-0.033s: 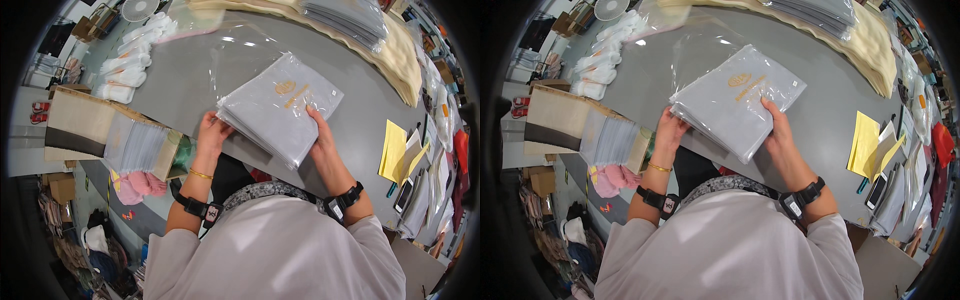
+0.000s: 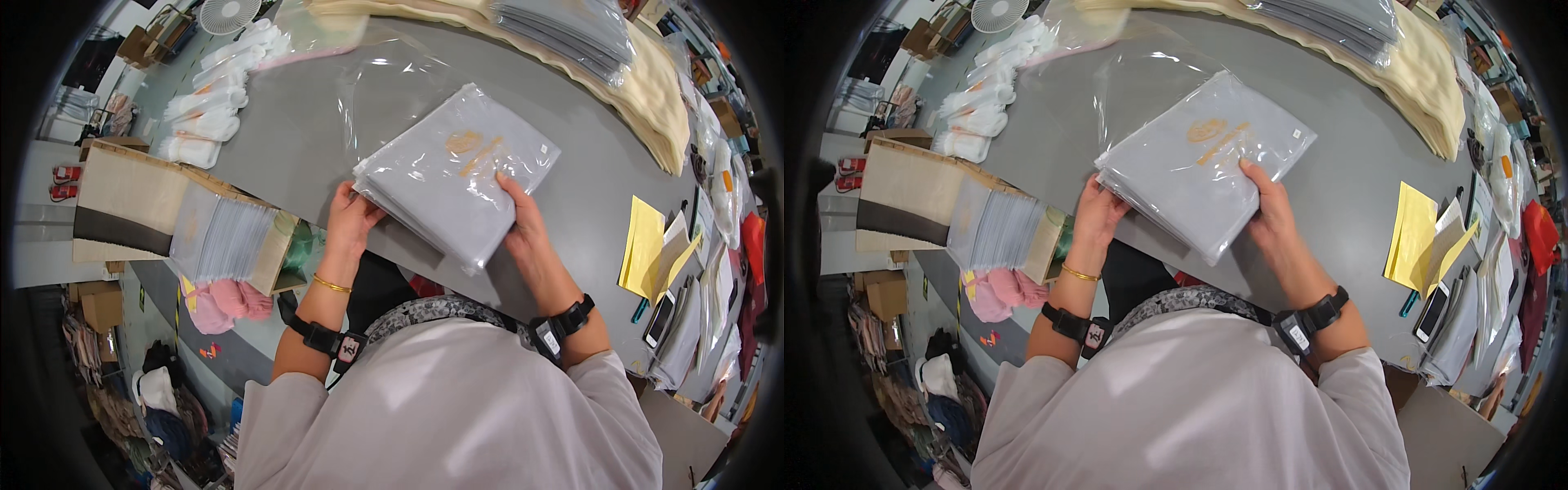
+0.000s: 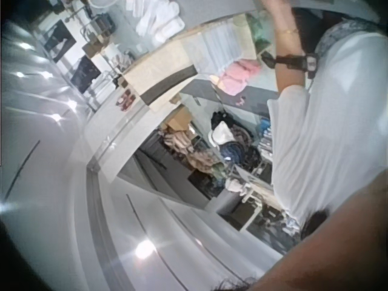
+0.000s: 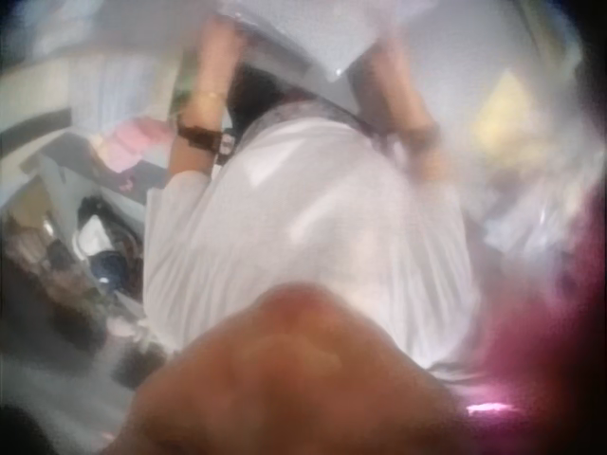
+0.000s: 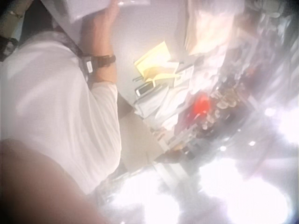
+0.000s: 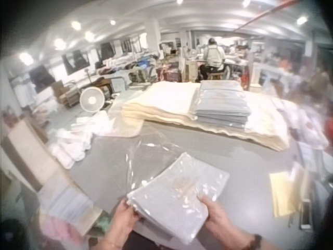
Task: The person repeatedly places folded gray garments into clear plastic zip-top bags on a gray table, seals each bag, and stacks them. The person handles the garments and bags by hand without using tools.
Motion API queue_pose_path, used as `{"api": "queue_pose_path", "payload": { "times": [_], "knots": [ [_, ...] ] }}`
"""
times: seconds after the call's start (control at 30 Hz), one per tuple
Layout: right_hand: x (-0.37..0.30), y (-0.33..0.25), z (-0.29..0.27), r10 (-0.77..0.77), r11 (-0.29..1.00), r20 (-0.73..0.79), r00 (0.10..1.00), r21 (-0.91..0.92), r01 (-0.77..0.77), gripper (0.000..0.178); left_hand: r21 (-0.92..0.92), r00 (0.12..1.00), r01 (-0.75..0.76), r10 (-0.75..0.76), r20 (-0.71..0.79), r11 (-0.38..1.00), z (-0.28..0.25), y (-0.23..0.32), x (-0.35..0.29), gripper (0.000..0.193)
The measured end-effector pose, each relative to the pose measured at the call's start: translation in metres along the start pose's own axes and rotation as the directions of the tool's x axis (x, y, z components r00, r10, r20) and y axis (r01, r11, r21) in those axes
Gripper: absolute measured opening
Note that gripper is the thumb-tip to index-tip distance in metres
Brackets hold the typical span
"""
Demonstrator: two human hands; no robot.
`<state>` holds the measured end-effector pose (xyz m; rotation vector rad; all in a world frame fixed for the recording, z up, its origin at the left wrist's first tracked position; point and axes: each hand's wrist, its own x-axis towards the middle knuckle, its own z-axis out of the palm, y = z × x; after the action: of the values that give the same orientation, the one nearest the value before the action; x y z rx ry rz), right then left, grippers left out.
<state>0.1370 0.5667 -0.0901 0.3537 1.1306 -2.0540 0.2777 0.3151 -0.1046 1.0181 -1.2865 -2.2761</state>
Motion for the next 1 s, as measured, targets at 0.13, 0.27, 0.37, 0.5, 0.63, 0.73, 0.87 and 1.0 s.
{"api": "queue_pose_path", "payload": {
  "times": [0.13,0.27,0.37,0.5,0.63,0.73,0.87,1.0],
  "knots": [
    [-0.014,-0.047,0.004,0.063,0.723,-0.011,0.998,-0.689,-0.053,0.053,0.024,1.000,0.018,-0.018,0.004,1.000,0.005,-0.007,0.000,0.024],
    [-0.042,-0.061,0.026,-0.377,-0.251,0.279,0.883,-0.949,0.193,0.059,0.075,0.999,0.035,-0.035,-0.013,0.997,0.006,-0.007,0.003,0.027],
    [-0.033,-0.011,0.066,-0.395,-0.514,0.843,0.365,-0.532,0.673,0.064,0.108,1.000,-0.001,0.000,0.013,0.994,0.011,-0.009,0.004,0.028],
    [0.002,0.046,0.092,-0.120,-0.753,0.879,0.461,-0.383,0.535,0.051,0.141,0.998,-0.069,0.069,0.007,0.988,0.013,-0.006,0.002,0.019],
    [0.018,0.051,0.097,0.011,-0.793,0.848,0.530,-0.315,0.522,0.041,0.136,0.987,-0.142,0.129,0.099,0.980,0.010,0.003,0.003,0.012],
    [0.019,0.046,0.114,-0.101,-0.809,0.893,0.439,-0.331,0.486,0.037,0.260,0.966,-0.226,0.181,0.185,0.939,0.015,0.002,0.005,0.011],
    [0.036,0.023,0.123,-0.100,-0.544,0.745,0.660,-0.596,0.591,0.035,0.313,0.970,-0.164,0.095,0.224,0.936,0.010,0.007,0.014,0.013],
    [0.090,-0.070,0.066,-0.453,-0.394,0.665,0.594,-0.747,0.536,0.035,0.428,0.974,-0.051,-0.051,0.222,0.902,-0.027,0.030,0.024,0.013]
  ]
}}
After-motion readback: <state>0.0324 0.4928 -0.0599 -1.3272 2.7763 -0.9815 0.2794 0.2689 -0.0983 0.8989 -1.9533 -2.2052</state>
